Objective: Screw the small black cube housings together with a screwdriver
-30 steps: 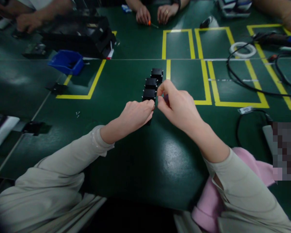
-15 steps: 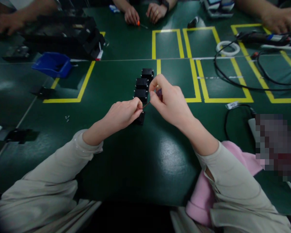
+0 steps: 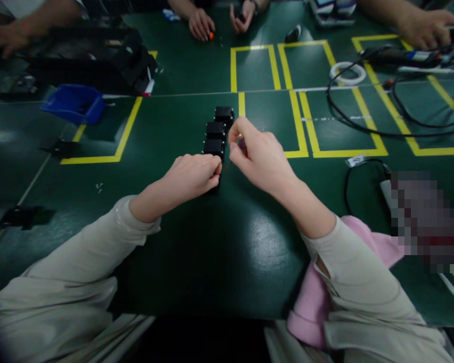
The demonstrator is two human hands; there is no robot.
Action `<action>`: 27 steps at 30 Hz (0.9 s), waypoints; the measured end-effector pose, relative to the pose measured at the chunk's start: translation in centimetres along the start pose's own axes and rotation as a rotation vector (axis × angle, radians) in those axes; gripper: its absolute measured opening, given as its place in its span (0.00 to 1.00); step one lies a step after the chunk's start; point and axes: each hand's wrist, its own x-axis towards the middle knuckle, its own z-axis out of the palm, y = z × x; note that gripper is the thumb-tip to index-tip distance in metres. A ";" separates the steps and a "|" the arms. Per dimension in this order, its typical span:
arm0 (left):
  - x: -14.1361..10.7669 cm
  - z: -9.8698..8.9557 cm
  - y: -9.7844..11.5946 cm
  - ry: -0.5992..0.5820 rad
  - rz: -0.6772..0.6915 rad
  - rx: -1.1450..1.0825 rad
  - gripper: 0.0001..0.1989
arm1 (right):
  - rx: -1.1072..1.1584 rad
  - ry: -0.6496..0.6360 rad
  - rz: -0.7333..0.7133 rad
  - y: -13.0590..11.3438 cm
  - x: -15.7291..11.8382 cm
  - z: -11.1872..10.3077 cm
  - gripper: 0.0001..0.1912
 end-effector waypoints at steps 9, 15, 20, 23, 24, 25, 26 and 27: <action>-0.1 0.2 0.0 0.029 0.062 0.075 0.11 | -0.001 -0.017 -0.001 0.0 0.1 -0.3 0.03; -0.4 -0.3 -1.0 0.035 0.043 -0.039 0.10 | -0.003 0.036 -0.016 0.1 0.0 -0.5 0.02; -2.8 -1.8 -5.5 0.090 -0.096 -0.274 0.06 | 0.043 0.132 -0.112 1.1 0.1 -0.1 0.05; -6.1 -1.4 -10.2 0.003 -0.258 -0.313 0.08 | 0.082 0.158 -0.167 1.6 0.3 0.1 0.09; -7.5 -0.9 -11.9 -0.035 -0.323 -0.297 0.09 | 0.090 0.155 -0.175 1.6 0.3 0.1 0.10; -8.9 -0.3 -13.7 -0.053 -0.416 -0.272 0.09 | 0.098 0.149 -0.182 1.6 0.3 0.2 0.11; -10.2 0.4 -15.4 -0.078 -0.464 -0.259 0.10 | 0.107 0.143 -0.189 1.5 0.3 0.2 0.12; -11.5 1.1 -17.1 -0.110 -0.509 -0.246 0.11 | 0.117 0.136 -0.195 1.4 0.3 0.2 0.13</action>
